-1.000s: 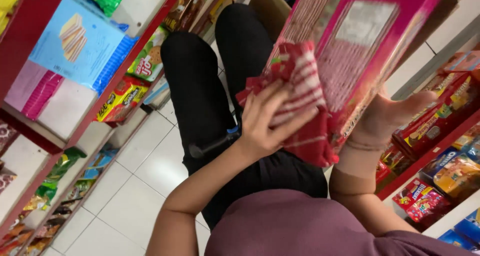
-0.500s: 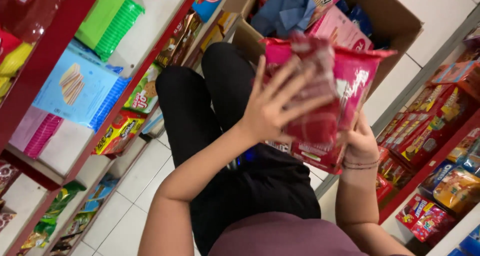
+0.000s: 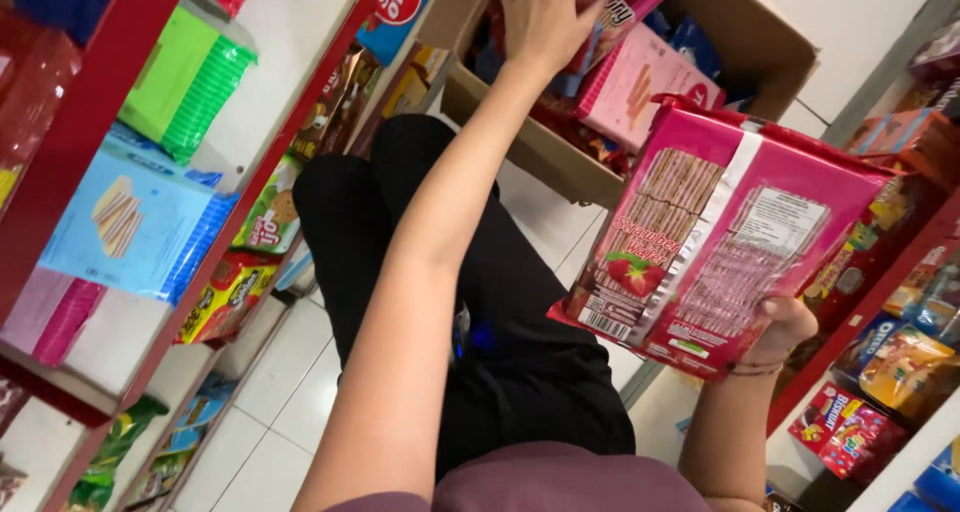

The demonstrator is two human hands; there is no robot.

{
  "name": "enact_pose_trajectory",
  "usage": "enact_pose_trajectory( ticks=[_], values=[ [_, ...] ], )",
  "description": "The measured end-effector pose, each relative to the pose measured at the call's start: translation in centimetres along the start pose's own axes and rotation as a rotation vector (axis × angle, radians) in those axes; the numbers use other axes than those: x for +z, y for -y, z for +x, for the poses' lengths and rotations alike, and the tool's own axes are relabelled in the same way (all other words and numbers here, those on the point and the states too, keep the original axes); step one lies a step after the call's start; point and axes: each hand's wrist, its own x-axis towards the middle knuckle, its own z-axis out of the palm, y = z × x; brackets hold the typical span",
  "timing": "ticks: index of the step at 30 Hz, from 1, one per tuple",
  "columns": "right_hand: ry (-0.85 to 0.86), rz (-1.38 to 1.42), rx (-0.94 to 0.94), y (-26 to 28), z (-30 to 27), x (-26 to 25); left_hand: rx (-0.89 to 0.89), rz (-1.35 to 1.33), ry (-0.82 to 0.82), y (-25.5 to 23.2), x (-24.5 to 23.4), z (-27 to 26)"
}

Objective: Clean grocery items with a cloth and organize them in a box while using a scanner.

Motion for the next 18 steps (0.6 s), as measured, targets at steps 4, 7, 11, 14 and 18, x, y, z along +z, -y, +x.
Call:
enact_pose_trajectory(
  ticks=[4, 7, 11, 14, 18],
  values=[
    [-0.019, -0.014, -0.023, 0.1, 0.3, -0.5, 0.103, 0.265, 0.383, 0.3, 0.9, -0.7],
    [-0.017, -0.005, -0.015, -0.2, 1.2, -0.9, 0.087, 0.284, 0.558, 0.4, -0.8, -2.3],
    [0.040, -0.002, -0.042, -0.8, 2.7, 2.1, 0.269, 0.060, 0.391, -1.2, -11.5, -7.5],
    [0.051, 0.002, -0.088, -0.4, 2.9, 1.9, 0.155, 0.128, 0.402, -1.7, -23.2, -14.4],
    [0.100, -0.056, -0.082, -1.3, 3.9, 4.9, -0.074, 0.042, 0.374, -0.9, -29.9, -26.6]
  ],
)
